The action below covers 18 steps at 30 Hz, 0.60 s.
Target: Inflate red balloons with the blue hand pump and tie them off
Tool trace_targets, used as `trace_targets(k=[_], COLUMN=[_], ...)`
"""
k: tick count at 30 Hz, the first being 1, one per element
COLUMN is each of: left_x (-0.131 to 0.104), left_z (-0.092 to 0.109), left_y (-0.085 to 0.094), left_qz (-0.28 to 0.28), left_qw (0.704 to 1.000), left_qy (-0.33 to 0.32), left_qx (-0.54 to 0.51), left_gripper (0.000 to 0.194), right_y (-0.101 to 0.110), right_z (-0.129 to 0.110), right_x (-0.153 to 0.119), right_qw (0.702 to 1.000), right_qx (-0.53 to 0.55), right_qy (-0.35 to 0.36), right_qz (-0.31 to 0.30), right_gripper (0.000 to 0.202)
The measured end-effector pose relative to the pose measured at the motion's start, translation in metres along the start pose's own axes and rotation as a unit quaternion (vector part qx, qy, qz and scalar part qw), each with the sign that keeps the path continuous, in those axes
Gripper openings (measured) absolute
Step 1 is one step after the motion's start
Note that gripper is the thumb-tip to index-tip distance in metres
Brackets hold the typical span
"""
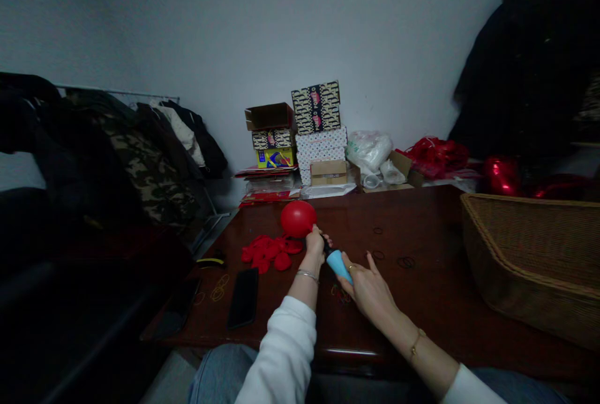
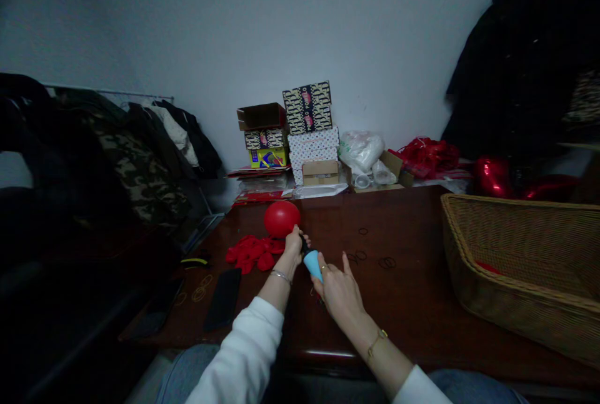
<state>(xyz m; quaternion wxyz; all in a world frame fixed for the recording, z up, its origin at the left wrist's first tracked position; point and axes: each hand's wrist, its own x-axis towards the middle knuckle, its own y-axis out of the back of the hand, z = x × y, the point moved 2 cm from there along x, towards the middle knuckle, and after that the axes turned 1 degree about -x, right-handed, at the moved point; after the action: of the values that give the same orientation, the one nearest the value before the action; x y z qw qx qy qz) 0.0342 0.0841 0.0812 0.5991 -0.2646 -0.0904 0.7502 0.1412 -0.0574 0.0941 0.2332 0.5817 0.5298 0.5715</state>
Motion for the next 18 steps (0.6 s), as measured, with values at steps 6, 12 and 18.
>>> trace_targets(k=[6,12,18], left_x=[0.006,0.012,0.014], left_z=[-0.001,0.011,0.023], left_y=[0.010,0.019,0.022], left_qz=[-0.014,-0.011,0.002], left_qw=[1.000,1.000,0.999], left_qy=[0.007,-0.003,-0.014], left_qx=[-0.011,-0.024,-0.030], left_gripper=[0.031,0.032,0.032], right_y=[-0.005,-0.001,0.005], right_z=[0.001,0.015,0.027], right_x=[-0.013,-0.049,-0.075], right_qw=[1.000,0.998,0.997], right_qx=[0.014,0.053,0.074], right_qy=[0.009,0.032,0.038], right_qz=[0.010,0.009,0.004], right_gripper=[0.045,0.048,0.051])
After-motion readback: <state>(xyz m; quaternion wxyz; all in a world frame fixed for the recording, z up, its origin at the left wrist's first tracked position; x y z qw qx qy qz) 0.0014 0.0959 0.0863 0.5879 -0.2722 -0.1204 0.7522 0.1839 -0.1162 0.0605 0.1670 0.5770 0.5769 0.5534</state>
